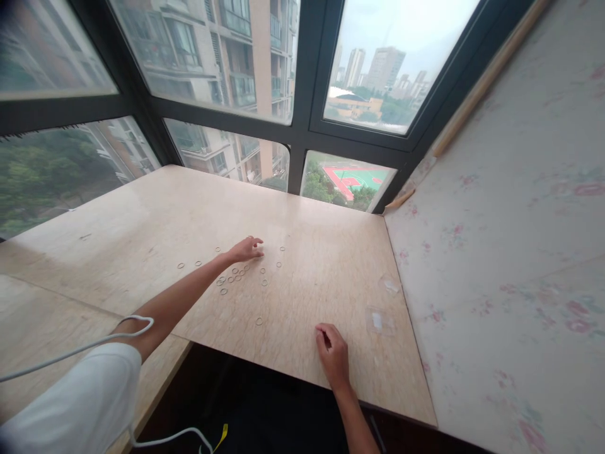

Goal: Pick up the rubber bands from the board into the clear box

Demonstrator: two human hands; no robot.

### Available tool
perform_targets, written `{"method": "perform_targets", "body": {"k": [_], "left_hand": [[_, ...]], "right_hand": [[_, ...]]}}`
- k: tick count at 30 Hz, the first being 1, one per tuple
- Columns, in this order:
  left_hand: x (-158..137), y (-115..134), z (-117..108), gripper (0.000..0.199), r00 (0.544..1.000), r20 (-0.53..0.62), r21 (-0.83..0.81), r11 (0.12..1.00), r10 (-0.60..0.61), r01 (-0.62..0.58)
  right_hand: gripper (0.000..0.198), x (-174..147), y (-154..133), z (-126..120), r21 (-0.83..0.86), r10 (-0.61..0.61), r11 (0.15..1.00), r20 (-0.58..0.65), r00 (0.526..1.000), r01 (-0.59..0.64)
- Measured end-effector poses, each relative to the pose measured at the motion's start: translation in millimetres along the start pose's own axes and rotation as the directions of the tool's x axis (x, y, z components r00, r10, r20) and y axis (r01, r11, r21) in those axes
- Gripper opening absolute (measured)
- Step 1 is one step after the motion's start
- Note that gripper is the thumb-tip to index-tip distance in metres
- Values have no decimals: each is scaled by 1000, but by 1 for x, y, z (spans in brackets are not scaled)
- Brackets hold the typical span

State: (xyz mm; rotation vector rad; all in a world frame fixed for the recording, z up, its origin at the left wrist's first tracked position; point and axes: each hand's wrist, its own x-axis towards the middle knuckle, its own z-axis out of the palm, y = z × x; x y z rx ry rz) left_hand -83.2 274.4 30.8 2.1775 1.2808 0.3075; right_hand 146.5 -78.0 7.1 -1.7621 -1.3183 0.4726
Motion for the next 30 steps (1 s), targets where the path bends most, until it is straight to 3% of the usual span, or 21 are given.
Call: {"method": "perform_targets", "body": {"k": [4,12,17,22,25,30], "left_hand": [[-20,-15,-6,43,1000,22,107,994,-15,13],[-53,-33,-32,34,989,-112,194,974,-94,115],[-99,-27,-16,33,984,-128,232,962,-120,148],[-138,-4,10,41,998,-61,171,985,-22,32],[-152,0,18,46,995,-89,81,996,43,-35],[-170,-17,12,46,959,-261,147,978,-105,147]], "right_hand": [[23,0,1,0,2,-9,1000,0,1000,9],[22,1,5,-1,52,-3,999,2,1000,3],[23,2,11,-2,138,29,990,19,999,-32],[23,2,12,-6,173,15,985,38,999,-22],[23,1,11,-8,194,14,981,56,998,-24],[23,2,12,-10,227,6,974,65,998,-20]]}}
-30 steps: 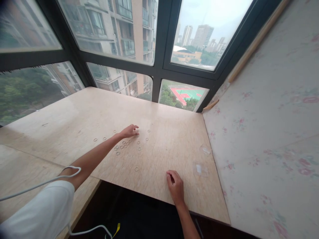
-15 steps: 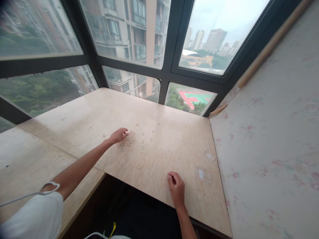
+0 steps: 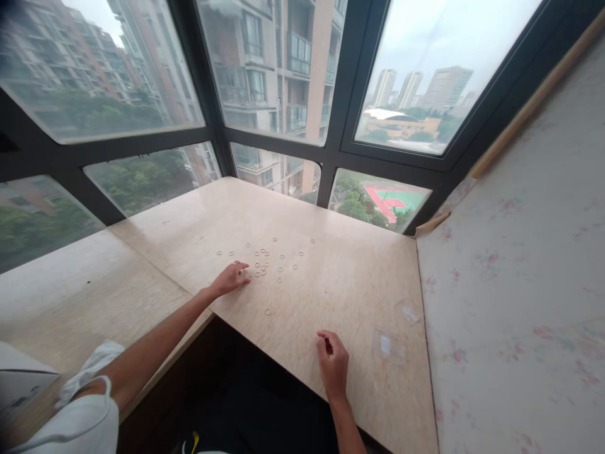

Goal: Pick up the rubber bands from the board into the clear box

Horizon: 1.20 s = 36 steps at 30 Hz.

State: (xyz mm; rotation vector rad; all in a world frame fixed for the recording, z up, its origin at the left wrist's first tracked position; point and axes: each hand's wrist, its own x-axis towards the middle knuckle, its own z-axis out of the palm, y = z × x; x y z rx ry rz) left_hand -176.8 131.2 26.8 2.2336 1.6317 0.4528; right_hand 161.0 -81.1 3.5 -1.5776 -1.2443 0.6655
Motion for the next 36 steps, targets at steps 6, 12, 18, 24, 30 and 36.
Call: {"method": "perform_targets", "body": {"k": [6,12,18,24,30,36], "left_hand": [[-7,-23,-18,40,988,-79,30,990,-134,137],[-9,-33,-17,29,957,-153,36,967,-246,254],[-16,-38,-21,37,893,-305,-40,941,-331,335],[-38,-11,-14,37,719,-478,-232,862,-505,451],[-63,89,44,36,833,-373,-318,900,-408,298],[-76,147,77,33,938,-271,-189,967,-216,168]], "right_hand": [[22,1,3,0,9,2,1000,-8,1000,-1],[21,1,-1,0,-3,19,1000,-31,999,-19],[21,2,-2,1,2,41,999,-47,998,-41],[20,1,-3,1,-12,68,998,-63,996,-69],[18,1,-3,1,-31,61,998,-55,997,-62],[17,1,-1,2,-31,68,997,-54,996,-70]]}}
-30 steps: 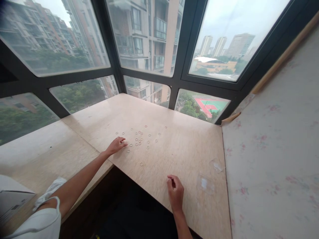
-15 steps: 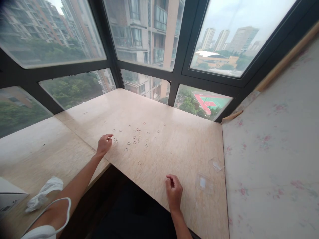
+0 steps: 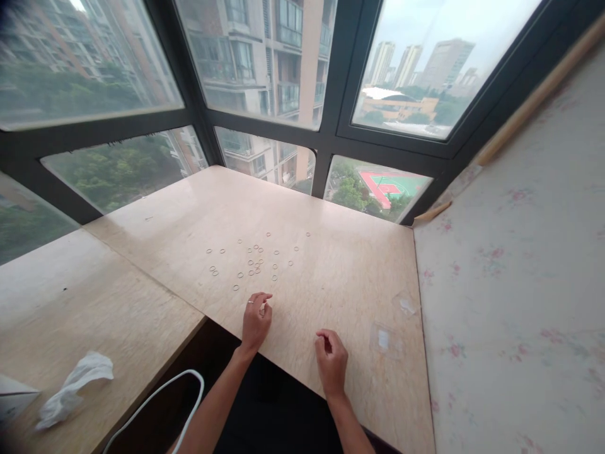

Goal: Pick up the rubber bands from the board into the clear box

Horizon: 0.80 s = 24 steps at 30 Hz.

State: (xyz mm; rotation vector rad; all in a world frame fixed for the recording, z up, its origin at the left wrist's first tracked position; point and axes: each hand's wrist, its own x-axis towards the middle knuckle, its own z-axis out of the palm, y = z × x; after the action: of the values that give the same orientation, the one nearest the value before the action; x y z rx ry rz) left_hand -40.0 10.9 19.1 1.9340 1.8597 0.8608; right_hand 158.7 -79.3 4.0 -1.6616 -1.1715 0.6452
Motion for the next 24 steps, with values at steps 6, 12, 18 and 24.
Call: {"method": "perform_targets", "body": {"k": [6,12,18,24], "left_hand": [[53,-36,-29,27,991,60,176,976,120,-128],[111,-70,-53,25,940,273,320,903,202,-287],[130,-90,-62,32,989,127,377,919,71,-115],[140,-78,-47,26,936,275,260,920,219,-291]], "right_hand": [[18,0,2,2,1,9,1000,-10,1000,-9],[18,0,2,3,-16,19,1000,-20,1000,-19],[20,0,3,4,-32,25,999,-43,999,-27],[21,-1,2,5,-83,19,996,-54,998,-23]]}}
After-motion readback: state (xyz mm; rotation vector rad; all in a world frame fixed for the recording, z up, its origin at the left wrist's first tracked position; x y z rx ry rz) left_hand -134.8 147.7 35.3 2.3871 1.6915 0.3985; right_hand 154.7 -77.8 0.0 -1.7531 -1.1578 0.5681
